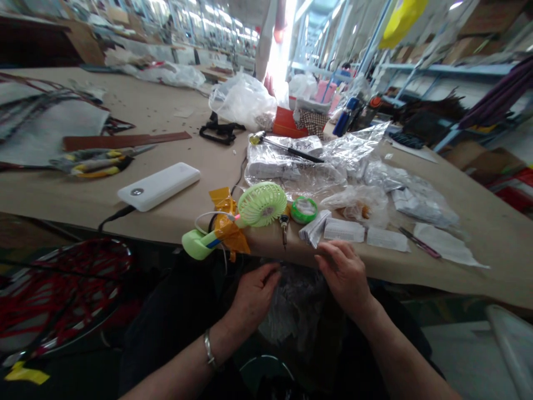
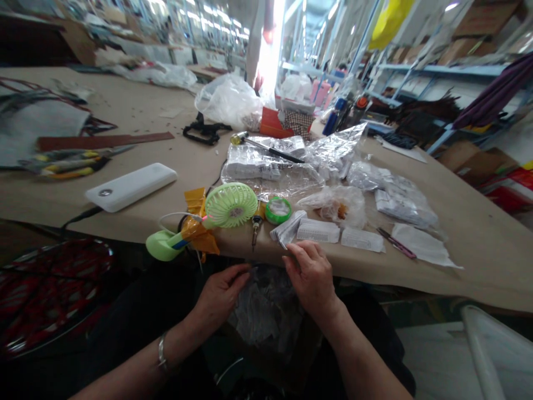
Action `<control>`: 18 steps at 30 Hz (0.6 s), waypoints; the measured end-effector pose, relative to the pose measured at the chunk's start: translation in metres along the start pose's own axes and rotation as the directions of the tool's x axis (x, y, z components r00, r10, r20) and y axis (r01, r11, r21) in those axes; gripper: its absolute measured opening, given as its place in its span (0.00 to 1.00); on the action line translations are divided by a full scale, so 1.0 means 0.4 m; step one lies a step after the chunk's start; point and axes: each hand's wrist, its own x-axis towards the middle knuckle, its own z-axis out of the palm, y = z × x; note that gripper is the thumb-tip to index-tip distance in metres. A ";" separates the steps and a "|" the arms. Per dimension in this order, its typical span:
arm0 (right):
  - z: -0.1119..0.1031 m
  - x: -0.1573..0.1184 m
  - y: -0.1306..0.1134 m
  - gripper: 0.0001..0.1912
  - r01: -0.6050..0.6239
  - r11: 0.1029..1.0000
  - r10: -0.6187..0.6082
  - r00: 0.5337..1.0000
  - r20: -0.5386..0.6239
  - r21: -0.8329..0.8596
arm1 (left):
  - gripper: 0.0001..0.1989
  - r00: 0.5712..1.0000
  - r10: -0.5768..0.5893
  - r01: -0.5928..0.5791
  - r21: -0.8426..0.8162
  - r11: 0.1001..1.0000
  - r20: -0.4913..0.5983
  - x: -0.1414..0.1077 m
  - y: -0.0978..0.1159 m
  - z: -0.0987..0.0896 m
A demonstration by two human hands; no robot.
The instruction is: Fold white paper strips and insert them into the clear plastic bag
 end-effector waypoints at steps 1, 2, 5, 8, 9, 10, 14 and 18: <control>0.004 0.005 0.014 0.12 0.025 0.995 -0.024 1.000 0.008 -0.092 | 0.10 1.000 -0.009 0.009 0.009 1.000 -0.011 0.003 -0.011 0.001; 0.009 0.008 0.026 0.15 0.044 0.985 -0.039 0.999 0.028 -0.168 | 0.11 1.000 -0.018 0.019 0.028 0.999 -0.018 0.004 -0.020 0.002; 0.025 0.012 0.047 0.13 0.086 0.958 -0.074 0.996 0.055 -0.272 | 0.09 0.999 -0.035 0.034 0.101 0.994 0.005 0.001 -0.034 0.005; 0.026 0.010 0.057 0.10 0.108 0.967 -0.108 0.994 0.014 -0.230 | 0.07 0.998 -0.033 0.029 0.079 0.996 0.053 -0.005 -0.025 0.019; 0.022 0.009 0.058 0.09 0.114 0.973 -0.117 0.993 -0.002 -0.200 | 0.07 0.997 -0.040 0.037 0.041 0.998 0.070 -0.006 -0.018 0.027; 0.017 0.007 0.057 0.09 0.118 0.979 -0.122 0.992 -0.017 -0.166 | 0.07 0.994 -0.057 0.059 -0.010 0.998 0.093 -0.007 -0.008 0.035; -0.008 -0.017 0.032 0.09 0.163 0.986 -0.164 0.986 -0.026 -0.045 | 0.09 0.937 -0.223 0.310 -0.349 0.884 0.269 -0.005 0.045 0.076; -0.024 -0.065 -0.023 0.10 0.266 0.963 -0.267 0.964 0.008 0.032 | 0.12 0.855 -0.219 0.499 -0.630 0.595 0.470 0.006 0.088 0.113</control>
